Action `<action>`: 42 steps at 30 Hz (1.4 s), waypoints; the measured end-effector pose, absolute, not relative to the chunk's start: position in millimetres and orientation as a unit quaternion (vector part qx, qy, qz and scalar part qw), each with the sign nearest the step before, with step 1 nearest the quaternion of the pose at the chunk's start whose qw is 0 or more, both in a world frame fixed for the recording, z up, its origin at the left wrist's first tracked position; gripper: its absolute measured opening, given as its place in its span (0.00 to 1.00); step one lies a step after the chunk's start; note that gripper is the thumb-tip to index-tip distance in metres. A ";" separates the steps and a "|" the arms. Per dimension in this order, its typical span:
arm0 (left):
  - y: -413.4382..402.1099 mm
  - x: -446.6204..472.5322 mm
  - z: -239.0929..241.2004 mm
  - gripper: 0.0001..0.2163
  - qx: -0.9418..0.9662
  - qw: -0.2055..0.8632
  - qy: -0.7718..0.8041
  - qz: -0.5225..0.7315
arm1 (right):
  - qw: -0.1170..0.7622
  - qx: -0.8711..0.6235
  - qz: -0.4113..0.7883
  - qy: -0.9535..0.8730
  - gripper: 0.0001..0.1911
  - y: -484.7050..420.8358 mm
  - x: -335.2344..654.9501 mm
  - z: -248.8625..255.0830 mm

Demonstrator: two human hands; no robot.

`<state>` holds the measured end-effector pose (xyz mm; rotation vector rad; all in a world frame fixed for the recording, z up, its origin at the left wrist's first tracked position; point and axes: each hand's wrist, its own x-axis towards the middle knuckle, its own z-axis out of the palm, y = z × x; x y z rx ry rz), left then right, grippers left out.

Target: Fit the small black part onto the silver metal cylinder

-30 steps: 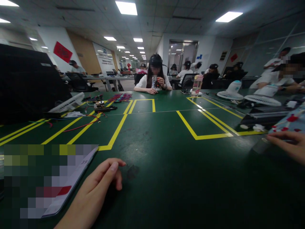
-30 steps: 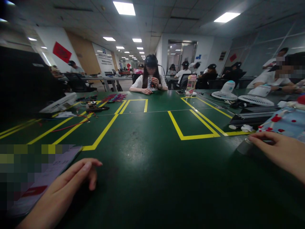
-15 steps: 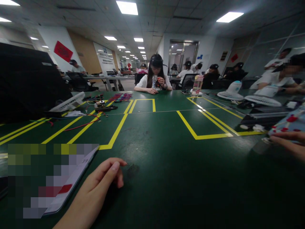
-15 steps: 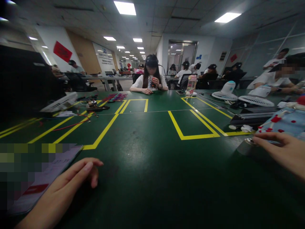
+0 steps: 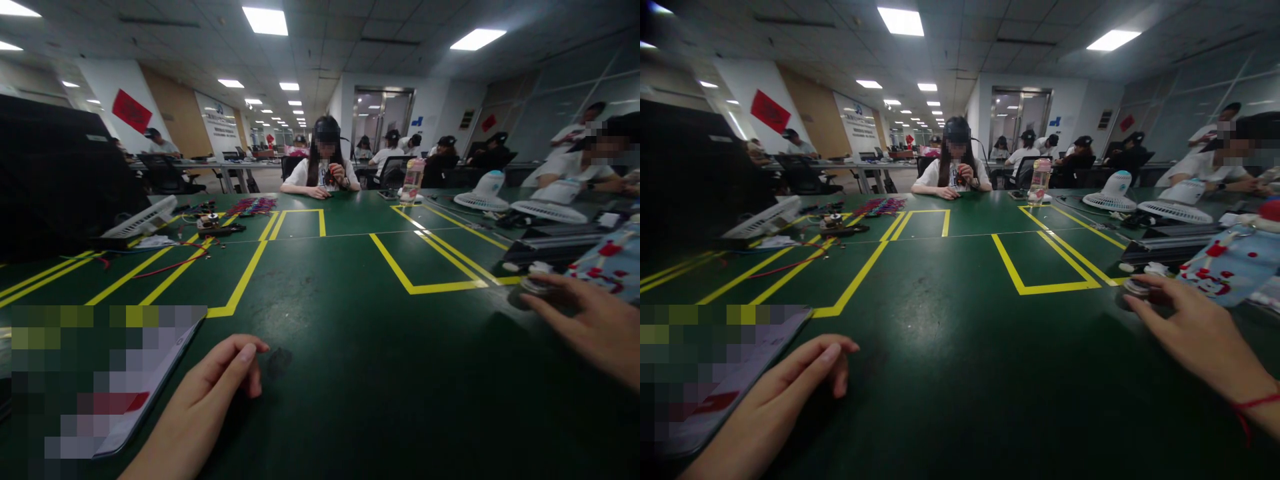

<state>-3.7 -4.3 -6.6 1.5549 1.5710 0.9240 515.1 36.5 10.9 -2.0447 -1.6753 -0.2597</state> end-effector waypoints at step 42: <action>26.8 83.0 4.5 0.06 0.791 0.224 0.517 0.240 | 0.286 -0.435 0.262 -0.813 0.20 31.2 288.7 -3.6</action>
